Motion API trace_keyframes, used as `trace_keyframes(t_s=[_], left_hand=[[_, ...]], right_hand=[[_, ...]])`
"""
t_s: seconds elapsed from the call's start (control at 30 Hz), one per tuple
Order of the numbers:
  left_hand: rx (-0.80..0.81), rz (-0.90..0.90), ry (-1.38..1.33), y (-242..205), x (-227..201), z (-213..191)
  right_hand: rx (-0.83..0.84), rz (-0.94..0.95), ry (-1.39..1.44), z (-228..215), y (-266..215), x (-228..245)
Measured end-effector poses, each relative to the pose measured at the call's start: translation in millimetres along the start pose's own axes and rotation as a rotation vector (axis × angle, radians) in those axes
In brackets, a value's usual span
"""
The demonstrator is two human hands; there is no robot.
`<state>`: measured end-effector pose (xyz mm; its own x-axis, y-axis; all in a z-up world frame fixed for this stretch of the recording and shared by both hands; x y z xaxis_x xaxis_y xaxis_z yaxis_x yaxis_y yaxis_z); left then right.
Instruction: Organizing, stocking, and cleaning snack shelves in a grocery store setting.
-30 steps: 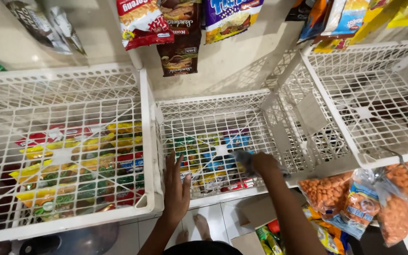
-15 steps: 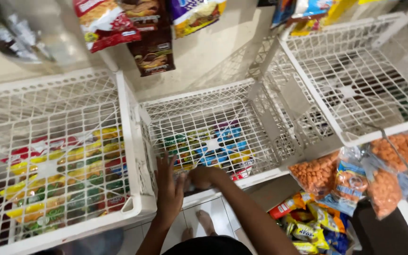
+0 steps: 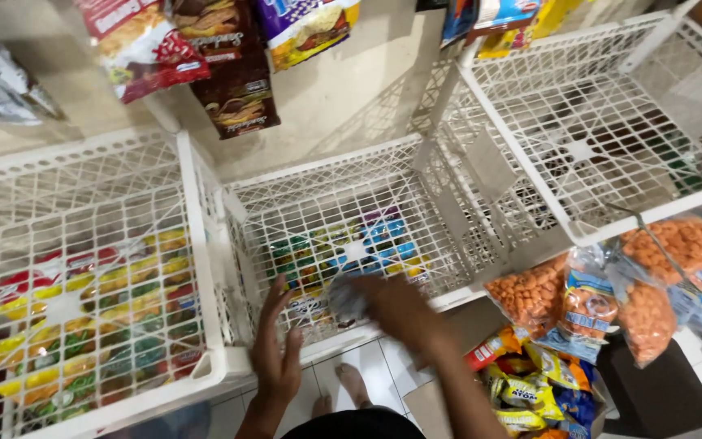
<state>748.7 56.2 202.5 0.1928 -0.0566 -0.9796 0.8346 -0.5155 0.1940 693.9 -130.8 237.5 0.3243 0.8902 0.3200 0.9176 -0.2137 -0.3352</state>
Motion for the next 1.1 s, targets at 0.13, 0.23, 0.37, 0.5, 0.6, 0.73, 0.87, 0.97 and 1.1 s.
trace_keyframes(t_s=[0.13, 0.23, 0.37, 0.5, 0.6, 0.73, 0.87, 0.97, 1.1], left_hand=[[-0.083, 0.385, -0.118, -20, -37, -10], [0.013, 0.421, -0.115, -22, -45, 3], [0.174, 0.299, 0.182, -23, -25, 28], [0.229, 0.254, 0.391, -34, 7, 27], [0.263, 0.236, 0.485, -44, 19, 28], [0.160, 0.285, 0.280, -39, -6, 23], [0.091, 0.411, 0.184, -32, -31, 17], [0.100, 0.359, 0.296, -30, -21, 15], [0.090, 0.297, 0.307, -34, -6, 7]], right_hand=[[-0.326, -0.387, -0.029, 67, -30, 86], [-0.537, -0.379, 0.149, 57, -46, 87], [-0.795, -0.081, -0.141, 64, -52, -25], [-0.710, 0.461, 0.587, 31, -77, -94], [-1.032, 0.255, -0.356, 49, -82, -55], [-0.899, 0.042, -0.208, 91, -71, 23], [-0.633, -0.102, 0.233, 96, -59, 21], [-0.717, 0.244, 0.765, 66, -67, -78], [-1.083, 0.220, -0.292, 24, -98, -99]])
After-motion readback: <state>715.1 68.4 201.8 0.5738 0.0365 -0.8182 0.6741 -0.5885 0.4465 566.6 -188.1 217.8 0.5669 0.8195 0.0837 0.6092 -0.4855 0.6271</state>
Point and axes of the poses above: each hand's wrist, its own y-axis towards the middle knuckle, its own z-axis out of the palm, x = y × z, the point moved 7 cm from there along y, towards the middle knuckle, and after that the axes turned 14 degrees about -y, right-handed, at the moved point
